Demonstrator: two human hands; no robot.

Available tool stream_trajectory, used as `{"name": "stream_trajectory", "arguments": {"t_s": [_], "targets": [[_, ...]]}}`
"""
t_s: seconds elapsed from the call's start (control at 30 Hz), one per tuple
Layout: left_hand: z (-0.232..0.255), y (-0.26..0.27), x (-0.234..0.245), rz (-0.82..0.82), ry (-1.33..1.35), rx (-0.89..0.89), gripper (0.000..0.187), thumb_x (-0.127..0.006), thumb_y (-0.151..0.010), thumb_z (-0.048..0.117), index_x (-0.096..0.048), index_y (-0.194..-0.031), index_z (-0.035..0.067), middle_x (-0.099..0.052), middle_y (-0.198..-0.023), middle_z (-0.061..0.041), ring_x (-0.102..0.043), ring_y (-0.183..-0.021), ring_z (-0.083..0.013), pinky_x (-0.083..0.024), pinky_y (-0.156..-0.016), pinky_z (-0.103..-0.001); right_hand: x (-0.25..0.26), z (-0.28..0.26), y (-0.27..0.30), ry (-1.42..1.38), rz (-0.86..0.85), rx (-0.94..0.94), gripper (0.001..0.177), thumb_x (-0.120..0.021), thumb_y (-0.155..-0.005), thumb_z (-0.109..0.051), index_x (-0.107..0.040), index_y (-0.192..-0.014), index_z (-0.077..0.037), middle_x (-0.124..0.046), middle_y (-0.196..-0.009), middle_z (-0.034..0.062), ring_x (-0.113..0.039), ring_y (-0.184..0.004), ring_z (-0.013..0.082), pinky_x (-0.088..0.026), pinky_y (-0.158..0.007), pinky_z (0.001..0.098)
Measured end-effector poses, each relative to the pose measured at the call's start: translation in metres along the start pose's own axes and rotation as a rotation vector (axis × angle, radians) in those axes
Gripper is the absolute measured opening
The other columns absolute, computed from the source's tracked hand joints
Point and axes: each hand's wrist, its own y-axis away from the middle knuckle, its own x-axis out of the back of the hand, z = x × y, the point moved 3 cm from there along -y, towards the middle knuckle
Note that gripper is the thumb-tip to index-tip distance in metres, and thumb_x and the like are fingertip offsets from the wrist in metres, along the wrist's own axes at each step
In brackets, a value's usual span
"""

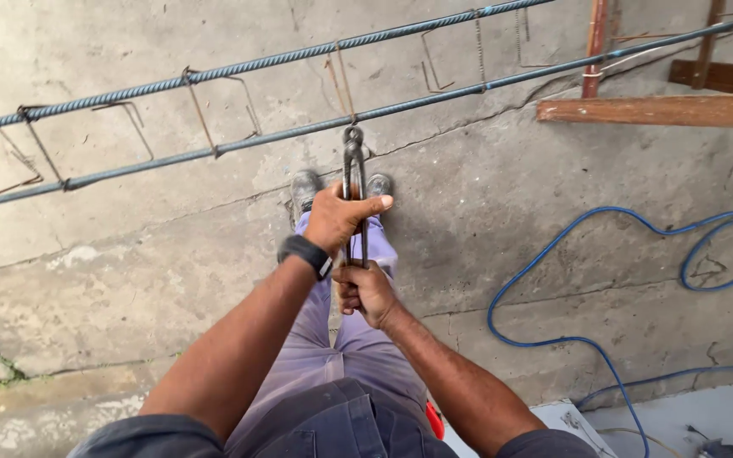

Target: The person uses pliers to twist and secure wire ties around a grid of steel rebar rods. They repeatedly loop the wire, clamp it with the pliers, and twist it to fasten the rebar structure. Later, the person walks to a supply area and handles a coil of wire.

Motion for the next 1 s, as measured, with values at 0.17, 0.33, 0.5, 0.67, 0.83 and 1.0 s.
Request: {"name": "stream_trajectory", "arguments": {"t_s": [0.17, 0.33, 0.5, 0.67, 0.83, 1.0], "targets": [[0.015, 0.031, -0.029, 0.323, -0.312, -0.001, 0.067, -0.092, -0.061, 0.052, -0.058, -0.102, 0.012, -0.069, -0.089, -0.013, -0.070, -0.094, -0.0345, -0.053, -0.087, -0.043, 0.025, 0.024, -0.034, 0.320, 0.099, 0.475, 0.013, -0.065, -0.069, 0.006, -0.057, -0.066, -0.005, -0.047, -0.048, 0.0109, -0.053, -0.041, 0.0256, -0.047, -0.042, 0.0380], [-0.038, -0.029, -0.023, 0.280, -0.123, -0.086, 0.035, -0.088, -0.070, 0.029, -0.058, -0.081, 0.014, -0.060, -0.063, -0.002, -0.062, -0.064, -0.0167, -0.049, -0.065, -0.027, 0.000, -0.027, 0.017, 0.880, 0.552, 0.620, 0.007, -0.055, -0.078, -0.011, -0.051, -0.078, -0.006, -0.056, -0.067, 0.0235, -0.064, -0.068, 0.0417, -0.049, -0.062, 0.0460], [0.017, 0.031, -0.022, -0.602, 0.715, 0.143, 0.028, -0.072, -0.091, 0.021, -0.048, -0.078, 0.019, -0.034, -0.056, 0.011, -0.036, -0.042, -0.0003, -0.035, -0.047, -0.016, -0.020, -0.043, 0.060, 0.078, -0.100, 0.094, 0.020, -0.083, -0.078, -0.014, -0.064, -0.078, -0.007, -0.067, -0.062, 0.0129, -0.072, -0.060, 0.0227, -0.061, -0.060, 0.0349], [-0.002, 0.010, -0.024, -0.564, 0.625, 0.191, 0.024, -0.074, -0.090, 0.030, -0.059, -0.097, 0.012, -0.054, -0.070, 0.003, -0.057, -0.058, -0.0072, -0.052, -0.059, -0.023, -0.014, -0.033, 0.052, -0.118, -0.117, 0.018, 0.017, -0.072, -0.092, -0.016, -0.061, -0.082, -0.009, -0.050, -0.058, 0.0057, -0.057, -0.048, 0.0163, -0.056, -0.048, 0.0330], [-0.026, -0.023, -0.032, -0.114, 0.207, 0.088, 0.039, -0.092, -0.073, 0.019, -0.067, -0.099, 0.006, -0.070, -0.075, -0.010, -0.070, -0.065, -0.0174, -0.062, -0.060, -0.029, 0.010, -0.056, 0.038, 0.754, 0.482, 0.277, 0.026, -0.066, -0.087, -0.037, -0.059, -0.086, -0.012, -0.059, -0.065, 0.0108, -0.066, -0.064, 0.0260, -0.050, -0.056, 0.0366], [0.032, 0.027, -0.064, 0.210, 0.253, 0.122, 0.047, -0.082, -0.081, 0.043, -0.055, -0.059, 0.011, -0.052, -0.051, -0.008, -0.049, -0.041, -0.0179, -0.043, -0.041, -0.033, 0.012, -0.050, 0.072, 1.012, 0.776, 0.587, 0.038, -0.064, -0.072, -0.038, -0.052, -0.099, -0.015, -0.068, -0.078, 0.0114, -0.064, -0.072, 0.0408, -0.048, -0.066, 0.0512]]}}
